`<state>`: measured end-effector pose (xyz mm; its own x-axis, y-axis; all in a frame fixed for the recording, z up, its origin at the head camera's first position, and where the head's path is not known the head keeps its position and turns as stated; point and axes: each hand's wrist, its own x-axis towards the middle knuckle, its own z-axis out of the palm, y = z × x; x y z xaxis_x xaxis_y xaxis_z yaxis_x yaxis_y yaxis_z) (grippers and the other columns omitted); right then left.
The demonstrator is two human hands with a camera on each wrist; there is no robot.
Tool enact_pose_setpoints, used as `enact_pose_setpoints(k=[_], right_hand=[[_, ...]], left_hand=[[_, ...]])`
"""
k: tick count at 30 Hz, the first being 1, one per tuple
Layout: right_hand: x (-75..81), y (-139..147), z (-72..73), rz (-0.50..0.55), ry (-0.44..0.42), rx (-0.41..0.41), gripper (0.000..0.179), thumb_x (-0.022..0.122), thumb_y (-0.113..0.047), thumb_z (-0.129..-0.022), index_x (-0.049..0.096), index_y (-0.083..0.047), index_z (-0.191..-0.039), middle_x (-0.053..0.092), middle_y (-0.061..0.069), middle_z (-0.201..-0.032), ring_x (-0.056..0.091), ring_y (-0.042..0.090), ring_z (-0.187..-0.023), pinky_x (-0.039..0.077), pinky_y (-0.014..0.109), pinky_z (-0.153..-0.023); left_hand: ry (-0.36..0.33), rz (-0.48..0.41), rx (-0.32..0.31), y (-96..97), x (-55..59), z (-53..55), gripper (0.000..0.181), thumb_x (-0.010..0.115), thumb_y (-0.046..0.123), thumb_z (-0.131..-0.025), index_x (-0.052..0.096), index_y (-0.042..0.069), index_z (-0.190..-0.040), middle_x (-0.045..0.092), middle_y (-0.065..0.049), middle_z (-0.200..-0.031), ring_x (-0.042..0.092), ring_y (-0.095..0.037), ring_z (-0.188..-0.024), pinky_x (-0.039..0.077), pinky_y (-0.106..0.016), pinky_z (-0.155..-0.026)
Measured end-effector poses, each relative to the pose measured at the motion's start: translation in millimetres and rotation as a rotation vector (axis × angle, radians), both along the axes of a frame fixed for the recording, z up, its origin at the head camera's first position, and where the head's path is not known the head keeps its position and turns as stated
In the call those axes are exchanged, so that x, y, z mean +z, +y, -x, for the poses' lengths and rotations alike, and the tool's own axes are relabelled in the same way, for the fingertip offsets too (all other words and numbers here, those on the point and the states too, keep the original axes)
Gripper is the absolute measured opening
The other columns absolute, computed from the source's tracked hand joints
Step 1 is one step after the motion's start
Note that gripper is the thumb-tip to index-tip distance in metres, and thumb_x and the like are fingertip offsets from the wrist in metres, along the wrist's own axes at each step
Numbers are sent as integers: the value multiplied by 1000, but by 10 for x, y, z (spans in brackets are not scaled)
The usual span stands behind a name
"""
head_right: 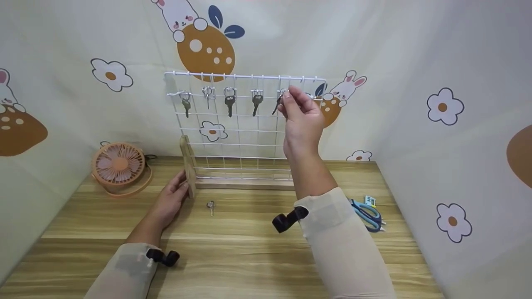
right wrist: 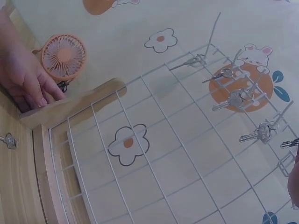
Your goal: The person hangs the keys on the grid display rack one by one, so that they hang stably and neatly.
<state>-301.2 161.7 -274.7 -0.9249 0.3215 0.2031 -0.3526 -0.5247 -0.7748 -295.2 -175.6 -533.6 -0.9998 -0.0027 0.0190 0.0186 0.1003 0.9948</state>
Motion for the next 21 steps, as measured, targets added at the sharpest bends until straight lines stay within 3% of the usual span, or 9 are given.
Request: enact_pose_setpoints(k=[5, 10, 15, 21], right_hand=[[-44, -5, 36, -3, 1, -7, 21, 77, -2, -97, 75, -2, -117, 71, 9, -101, 69, 17, -84, 65, 22, -77], [-182, 20, 117, -7, -22, -9, 19, 77, -1, -96, 77, -1, -115, 69, 11, -108, 70, 18, -88, 66, 23, -83], [-437, 8, 206, -35, -63, -14, 17, 75, -1, -98, 77, -3, -114, 69, 8, -106, 71, 17, -89, 67, 24, -85], [-842, -161, 183, -122, -65, 35, 14, 71, 3, -100, 78, -9, -104, 73, 2, -94, 73, 14, -84, 67, 26, -83]], left_hand=[[11, -14, -6, 3, -7, 7, 57, 47, 15, -115, 34, 23, -169, 39, -8, -173, 37, -29, -161, 36, -46, -132], [6, -21, -5, 2, -21, 12, 58, 46, 13, -115, 32, 21, -170, 38, -9, -173, 35, -30, -162, 35, -46, -133], [-14, -9, 6, 0, -15, 16, 57, 47, 15, -114, 34, 26, -169, 39, -6, -173, 36, -28, -161, 35, -45, -133], [-25, 13, 12, -6, -1, 15, 56, 48, 18, -115, 35, 27, -168, 41, -4, -172, 38, -27, -160, 36, -44, -133]])
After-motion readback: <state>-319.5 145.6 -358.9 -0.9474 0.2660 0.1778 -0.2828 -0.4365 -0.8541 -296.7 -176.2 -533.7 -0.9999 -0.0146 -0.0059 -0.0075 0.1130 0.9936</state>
